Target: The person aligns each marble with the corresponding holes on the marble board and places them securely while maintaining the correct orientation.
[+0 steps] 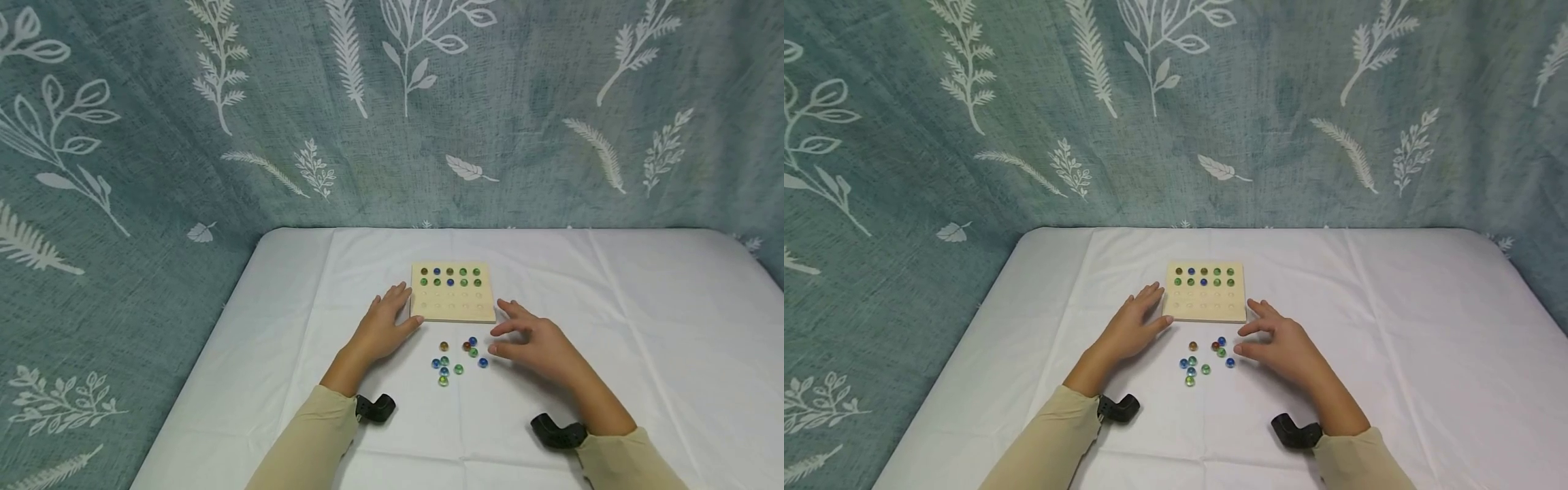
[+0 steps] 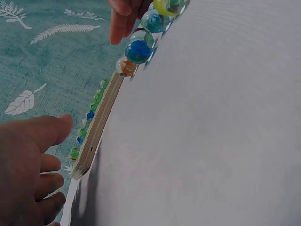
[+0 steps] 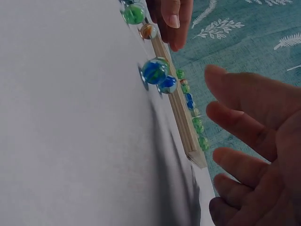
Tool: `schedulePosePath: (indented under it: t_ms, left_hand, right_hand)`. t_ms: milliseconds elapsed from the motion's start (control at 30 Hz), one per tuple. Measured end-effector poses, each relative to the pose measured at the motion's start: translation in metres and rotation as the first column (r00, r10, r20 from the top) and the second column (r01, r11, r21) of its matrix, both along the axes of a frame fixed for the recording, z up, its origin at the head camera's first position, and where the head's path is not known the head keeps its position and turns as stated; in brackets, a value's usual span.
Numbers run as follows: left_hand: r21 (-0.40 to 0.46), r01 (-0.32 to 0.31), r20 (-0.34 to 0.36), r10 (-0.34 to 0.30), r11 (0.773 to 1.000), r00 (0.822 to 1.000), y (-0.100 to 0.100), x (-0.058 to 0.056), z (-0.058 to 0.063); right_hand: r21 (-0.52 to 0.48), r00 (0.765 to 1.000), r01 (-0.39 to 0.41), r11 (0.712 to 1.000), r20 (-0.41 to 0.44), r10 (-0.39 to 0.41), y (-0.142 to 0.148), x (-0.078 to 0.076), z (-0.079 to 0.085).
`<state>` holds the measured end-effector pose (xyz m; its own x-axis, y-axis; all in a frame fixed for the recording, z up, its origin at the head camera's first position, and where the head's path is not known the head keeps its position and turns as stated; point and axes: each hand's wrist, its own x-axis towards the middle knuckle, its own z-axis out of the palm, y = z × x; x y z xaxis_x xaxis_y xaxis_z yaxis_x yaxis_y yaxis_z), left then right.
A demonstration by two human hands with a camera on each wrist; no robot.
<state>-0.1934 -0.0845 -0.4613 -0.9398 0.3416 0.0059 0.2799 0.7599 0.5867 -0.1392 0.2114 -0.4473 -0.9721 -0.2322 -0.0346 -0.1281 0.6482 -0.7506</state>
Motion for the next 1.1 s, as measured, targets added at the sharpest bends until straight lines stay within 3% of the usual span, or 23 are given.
schedulePosePath:
  t_ms: [267,633,1100]
  left_hand:
    - [0.029,0.008,0.001,-0.008,1.0,1.0,0.003,-0.001,-0.008]
    - [0.028,0.018,-0.037,-0.017,0.999,0.999,0.002,-0.004,-0.016]
    - [0.017,0.013,-0.072,-0.012,1.0,0.997,0.001,-0.005,-0.018]
  right_hand:
    - [-0.037,0.998,-0.059,0.998,0.031,0.06,-0.006,0.002,-0.009]
    - [-0.019,0.997,-0.073,0.997,0.018,0.074,-0.011,0.005,-0.016]
    - [0.009,0.998,-0.059,0.998,0.008,0.058,-0.016,0.006,-0.019]
